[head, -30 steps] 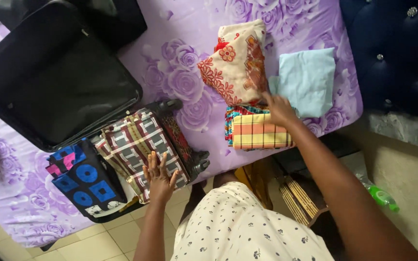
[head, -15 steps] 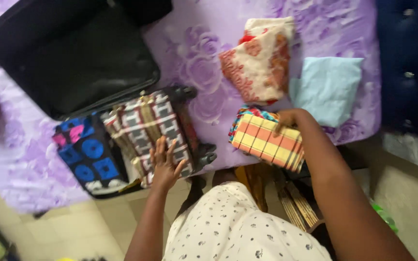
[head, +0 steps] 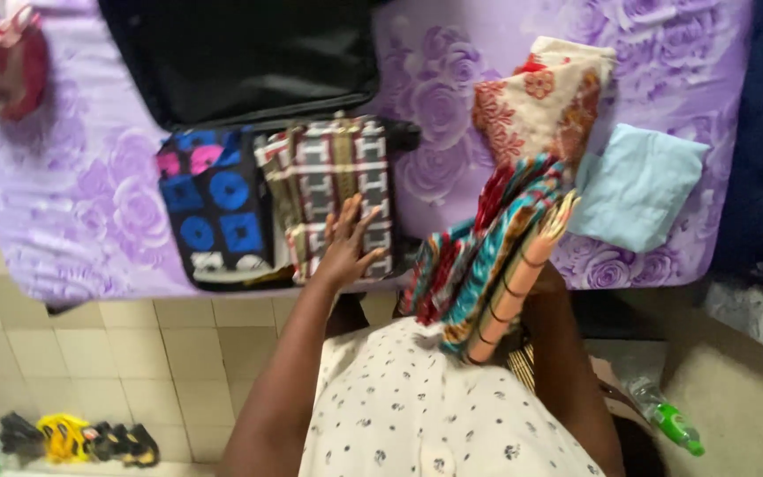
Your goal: Packing clothes and various textiles into a suitcase on a bed.
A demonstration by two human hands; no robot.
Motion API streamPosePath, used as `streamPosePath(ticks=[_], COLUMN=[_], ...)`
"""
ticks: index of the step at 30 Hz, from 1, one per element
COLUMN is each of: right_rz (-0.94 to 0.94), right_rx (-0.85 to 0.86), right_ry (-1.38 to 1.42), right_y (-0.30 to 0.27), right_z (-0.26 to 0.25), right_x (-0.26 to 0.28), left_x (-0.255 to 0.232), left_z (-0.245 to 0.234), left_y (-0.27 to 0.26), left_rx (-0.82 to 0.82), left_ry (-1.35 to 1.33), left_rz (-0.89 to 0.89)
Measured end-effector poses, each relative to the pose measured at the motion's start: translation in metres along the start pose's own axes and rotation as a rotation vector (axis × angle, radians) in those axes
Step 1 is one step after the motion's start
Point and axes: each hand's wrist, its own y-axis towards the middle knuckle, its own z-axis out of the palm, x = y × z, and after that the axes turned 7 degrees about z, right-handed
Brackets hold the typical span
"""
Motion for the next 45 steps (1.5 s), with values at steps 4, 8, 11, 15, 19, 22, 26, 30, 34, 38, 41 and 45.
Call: streamPosePath(ticks=[4, 8, 11, 15, 19, 22, 26, 30, 34, 38, 41, 45], right_rz=[-0.078, -0.171, -0.264, -0.373, -0.425, -0.387, -0.275, -0.226, -0.115, -0.144, -0.183, -0.255], right_rx=[-0.039, -0.094, -0.126, -0.149, -0.197, -0.229, -0.315, -0.446, -0.581, -0.656, -0.73, -0.649], right_ry=[0.039, 0.104, 0.157, 0.226, 0.227, 0.18, 0.151, 0.242, 0.206, -0.048, -0.245, -0.263], right_y=[0.002, 0.021, 0.054, 0.109, 0.166, 0.218, 0.242, 0.213, 0.235, 0.276, 0.305, 0.284], right_z=[0.079, 0.172, 0.249, 0.345, 0.421, 0.423, 0.425, 0.471, 0.467, 0.468, 0.434, 0.441], right_x=[0.034, 0.069, 0.103, 0.14, 0.165, 0.146, 0.131, 0.164, 0.149, 0.151, 0.131, 0.146], left_x=[0.065, 0.111, 0.069, 0.097, 0.141, 0.152, 0.186, 0.225, 0.253, 0.301, 0.259, 0.178], left_z=[0.039, 0.023, -0.098, -0.179, -0.228, -0.253, -0.244, -0.207, -0.174, -0.147, -0.167, -0.196], left_y=[-0.01, -0.049, -0.095, -0.143, -0.158, -0.162, -0.157, -0.153, -0.154, -0.138, -0.13, -0.115], left_rx=[-0.06, -0.234, -0.188, -0.198, -0.177, -0.24, -0.337, -0.276, -0.269, -0.35, -0.466, -0.584], left_ry=[-0.411, -1.393, -1.678, -1.61, -1.075, -0.905, -1.123, -1.206, -1.212, -0.965, -0.516, -0.103], left_rz=[-0.025, -0.162, -0.074, -0.041, -0.282, -0.335, -0.24, -0.228, -0.336, -0.387, -0.467, -0.32])
